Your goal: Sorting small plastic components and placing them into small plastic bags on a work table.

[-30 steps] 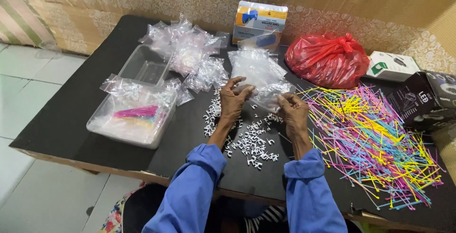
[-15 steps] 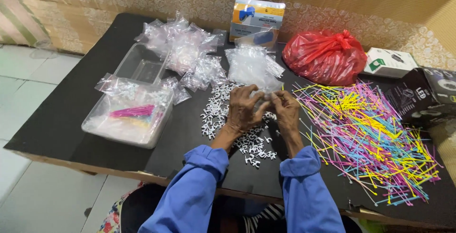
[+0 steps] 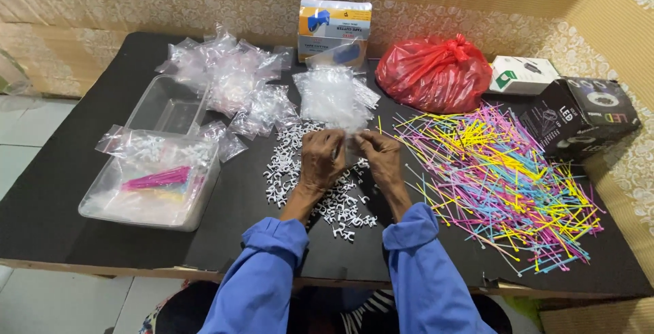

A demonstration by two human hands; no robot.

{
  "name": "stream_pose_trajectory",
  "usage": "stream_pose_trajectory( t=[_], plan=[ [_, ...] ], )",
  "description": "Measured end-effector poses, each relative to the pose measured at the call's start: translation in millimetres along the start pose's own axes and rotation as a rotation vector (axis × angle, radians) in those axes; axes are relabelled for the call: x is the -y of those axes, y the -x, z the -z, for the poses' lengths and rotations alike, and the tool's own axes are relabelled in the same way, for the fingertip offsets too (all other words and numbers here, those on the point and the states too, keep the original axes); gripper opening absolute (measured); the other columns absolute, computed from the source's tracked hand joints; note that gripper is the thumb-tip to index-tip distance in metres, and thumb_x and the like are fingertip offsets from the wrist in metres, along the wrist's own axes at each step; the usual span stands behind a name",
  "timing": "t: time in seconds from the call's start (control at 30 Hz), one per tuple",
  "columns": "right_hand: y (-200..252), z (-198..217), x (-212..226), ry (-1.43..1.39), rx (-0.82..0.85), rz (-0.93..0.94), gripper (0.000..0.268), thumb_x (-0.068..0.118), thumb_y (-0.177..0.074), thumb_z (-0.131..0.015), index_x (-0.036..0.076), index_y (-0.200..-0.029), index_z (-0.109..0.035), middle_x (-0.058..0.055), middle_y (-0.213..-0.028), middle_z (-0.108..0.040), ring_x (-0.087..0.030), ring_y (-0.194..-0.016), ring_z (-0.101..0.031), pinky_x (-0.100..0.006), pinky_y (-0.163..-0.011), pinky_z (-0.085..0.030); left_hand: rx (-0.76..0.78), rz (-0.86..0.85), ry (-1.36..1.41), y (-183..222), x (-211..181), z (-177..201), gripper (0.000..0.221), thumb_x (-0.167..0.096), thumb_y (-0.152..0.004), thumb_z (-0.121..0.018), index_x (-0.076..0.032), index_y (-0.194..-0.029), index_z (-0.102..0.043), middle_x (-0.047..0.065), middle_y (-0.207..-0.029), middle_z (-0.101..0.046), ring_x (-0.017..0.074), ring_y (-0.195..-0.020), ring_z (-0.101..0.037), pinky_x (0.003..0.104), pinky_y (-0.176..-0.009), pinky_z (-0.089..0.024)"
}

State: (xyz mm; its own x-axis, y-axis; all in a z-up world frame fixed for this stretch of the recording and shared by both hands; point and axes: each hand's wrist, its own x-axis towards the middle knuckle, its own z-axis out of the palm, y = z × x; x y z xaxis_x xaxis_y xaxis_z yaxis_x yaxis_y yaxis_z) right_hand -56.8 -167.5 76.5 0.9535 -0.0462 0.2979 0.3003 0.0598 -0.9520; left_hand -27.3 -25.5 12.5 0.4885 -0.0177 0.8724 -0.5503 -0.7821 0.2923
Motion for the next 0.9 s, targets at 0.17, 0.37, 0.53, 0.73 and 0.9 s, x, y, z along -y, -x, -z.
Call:
stream_pose_trajectory(
  t=[0.17,0.37,0.53,0.73,0.9],
  plan=[
    [3,3,10,0.089,-0.061,0.028,0.021,0.007,-0.096,-0.069,-0.005,-0.112,-0.063,-0.022,-0.084,-0.074,-0.023,-0.070,-0.073,-0.034,-0.065,-0.065,-0.045,0.066,0.058,2,-1,5,0.027,-0.008,-0.094,-0.063,-0.015,-0.120,-0.067,0.005,-0.080,-0.068,0.0224,-0.080,-0.072,0.033,-0.084,-0.050],
    [4,-1,1,0.277,-0.081,0.077,0.027,0.007,-0.095,-0.069,0.001,-0.113,-0.050,-0.020,-0.084,-0.075,-0.021,-0.066,-0.073,-0.030,-0.059,-0.063,0.020,0.124,0.119,8,-1,-4,0.027,-0.007,-0.095,-0.055,-0.013,-0.121,-0.060,0.008,-0.073,-0.063,0.0311,-0.071,-0.071,0.037,-0.073,-0.056],
    [10,-5,-4,0.566,-0.076,0.170,0.023,0.013,-0.094,-0.069,0.012,-0.111,-0.053,-0.012,-0.083,-0.078,-0.028,-0.077,-0.077,-0.040,-0.063,-0.062,-0.013,0.104,0.074,-6,-10,13,0.030,-0.034,-0.089,-0.076,-0.018,-0.108,-0.059,-0.002,-0.071,-0.063,0.0226,-0.066,-0.071,0.034,-0.079,-0.055],
    [12,-6,-3,0.554,-0.050,0.227,0.018,0.015,-0.097,-0.068,0.011,-0.108,-0.054,-0.012,-0.085,-0.079,-0.027,-0.080,-0.078,-0.039,-0.071,-0.061,-0.069,0.106,-0.047,-3,3,6,0.019,-0.018,-0.082,-0.072,-0.020,-0.091,-0.056,-0.006,-0.057,-0.052,0.0184,-0.058,-0.065,0.031,-0.078,-0.049],
    [10,-1,-4,0.608,-0.060,0.251,0.012,0.017,-0.101,-0.063,0.014,-0.105,-0.052,-0.007,-0.085,-0.079,-0.026,-0.078,-0.078,-0.038,-0.071,-0.060,-0.087,0.021,0.039,-6,-5,15,0.014,-0.010,-0.086,-0.078,-0.019,-0.095,-0.073,-0.001,-0.084,-0.074,0.0181,-0.089,-0.074,0.031,-0.089,-0.049]
  ],
)
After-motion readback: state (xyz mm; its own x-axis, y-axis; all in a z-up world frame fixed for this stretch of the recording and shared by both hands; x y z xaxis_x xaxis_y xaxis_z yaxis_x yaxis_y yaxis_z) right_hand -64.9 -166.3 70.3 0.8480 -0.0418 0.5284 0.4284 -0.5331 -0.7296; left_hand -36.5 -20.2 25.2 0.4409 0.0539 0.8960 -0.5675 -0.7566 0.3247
